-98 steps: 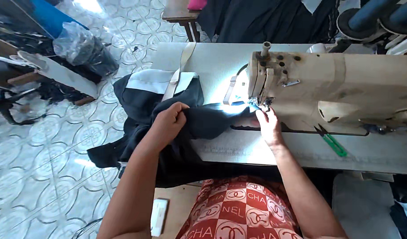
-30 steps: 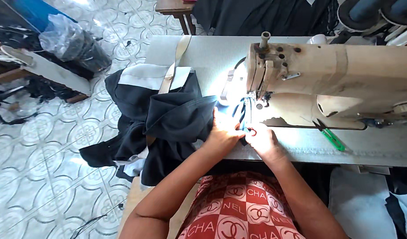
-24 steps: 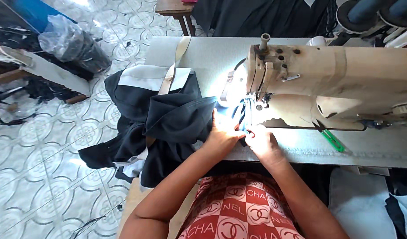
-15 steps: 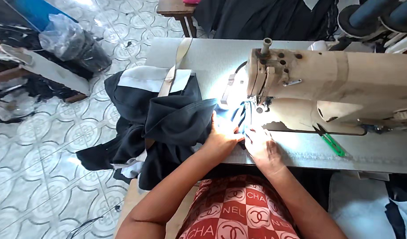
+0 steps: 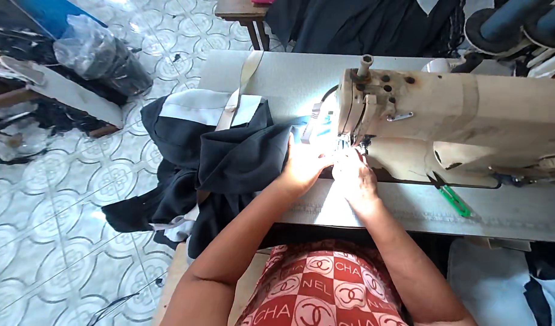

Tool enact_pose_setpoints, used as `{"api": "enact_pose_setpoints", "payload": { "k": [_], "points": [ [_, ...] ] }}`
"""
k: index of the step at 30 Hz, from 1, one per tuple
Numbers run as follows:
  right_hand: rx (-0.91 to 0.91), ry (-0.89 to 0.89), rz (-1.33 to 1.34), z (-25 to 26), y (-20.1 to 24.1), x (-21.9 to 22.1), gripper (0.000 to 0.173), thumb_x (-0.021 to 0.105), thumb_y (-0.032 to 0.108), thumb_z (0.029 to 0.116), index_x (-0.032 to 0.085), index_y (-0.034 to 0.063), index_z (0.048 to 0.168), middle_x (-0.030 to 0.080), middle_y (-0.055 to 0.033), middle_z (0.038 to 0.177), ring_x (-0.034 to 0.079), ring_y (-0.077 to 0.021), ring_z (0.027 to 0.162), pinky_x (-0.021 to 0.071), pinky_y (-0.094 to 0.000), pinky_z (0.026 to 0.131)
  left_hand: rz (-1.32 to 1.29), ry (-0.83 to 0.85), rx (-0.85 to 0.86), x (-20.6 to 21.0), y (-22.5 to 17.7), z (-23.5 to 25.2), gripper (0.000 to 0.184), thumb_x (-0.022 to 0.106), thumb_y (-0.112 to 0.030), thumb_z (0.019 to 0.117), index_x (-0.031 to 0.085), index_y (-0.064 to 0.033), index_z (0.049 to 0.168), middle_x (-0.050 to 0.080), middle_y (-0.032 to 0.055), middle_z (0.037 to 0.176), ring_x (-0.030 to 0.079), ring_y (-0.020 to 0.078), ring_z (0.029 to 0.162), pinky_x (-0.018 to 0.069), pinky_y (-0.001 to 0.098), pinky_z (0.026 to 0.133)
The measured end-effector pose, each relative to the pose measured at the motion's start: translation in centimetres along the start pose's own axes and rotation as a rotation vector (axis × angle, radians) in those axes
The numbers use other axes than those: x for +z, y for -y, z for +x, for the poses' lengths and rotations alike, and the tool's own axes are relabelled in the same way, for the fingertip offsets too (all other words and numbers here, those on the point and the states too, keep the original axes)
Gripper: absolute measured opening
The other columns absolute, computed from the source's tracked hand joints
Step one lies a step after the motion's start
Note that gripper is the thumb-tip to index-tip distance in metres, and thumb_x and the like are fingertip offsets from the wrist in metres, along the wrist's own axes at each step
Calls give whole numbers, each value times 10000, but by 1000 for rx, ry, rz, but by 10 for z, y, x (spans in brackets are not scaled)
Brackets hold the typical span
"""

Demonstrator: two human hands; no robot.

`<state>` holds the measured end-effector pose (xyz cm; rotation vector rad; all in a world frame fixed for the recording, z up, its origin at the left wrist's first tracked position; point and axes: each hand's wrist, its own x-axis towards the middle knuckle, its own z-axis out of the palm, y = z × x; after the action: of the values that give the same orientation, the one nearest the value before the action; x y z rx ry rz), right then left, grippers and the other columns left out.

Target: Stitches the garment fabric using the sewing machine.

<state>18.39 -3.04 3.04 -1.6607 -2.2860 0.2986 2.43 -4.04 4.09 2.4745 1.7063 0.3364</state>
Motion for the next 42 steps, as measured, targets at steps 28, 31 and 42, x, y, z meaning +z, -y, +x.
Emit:
{"api": "enact_pose_setpoints", "payload": {
  "k": [28, 31, 42],
  "points": [
    [318, 82, 848, -39, -17, -18, 320, 553, 115, 1043, 512, -4, 1337, 654, -129, 913, 623, -167, 585, 565, -335, 530, -721, 9, -622, -133, 103, -147, 251, 502, -125, 1064, 666, -137, 1254, 724, 17, 1056, 682, 94, 866, 587, 322, 776],
    [242, 67, 410, -52, -14, -11, 306, 568, 170, 1028, 601, -21, 1264, 686, -154, 812, 682, -275, 719, 571, -455, 711, -330, 295, -620, -107, 125, -144, 275, 546, -133, 1058, 677, -35, 1279, 693, 241, 1201, 650, 412, 1146, 450, 672, 1000],
    [184, -46, 279, -61, -6, -5, 344, 650, 325, 994, 702, -14, 997, 710, -175, 936, 713, -305, 836, 587, -472, 770, -210, -258, 28, -30, -36, -84, 166, 612, -183, 1011, 769, -142, 1042, 724, 73, 1103, 682, 257, 1087, 563, 458, 920]
  ]
}}
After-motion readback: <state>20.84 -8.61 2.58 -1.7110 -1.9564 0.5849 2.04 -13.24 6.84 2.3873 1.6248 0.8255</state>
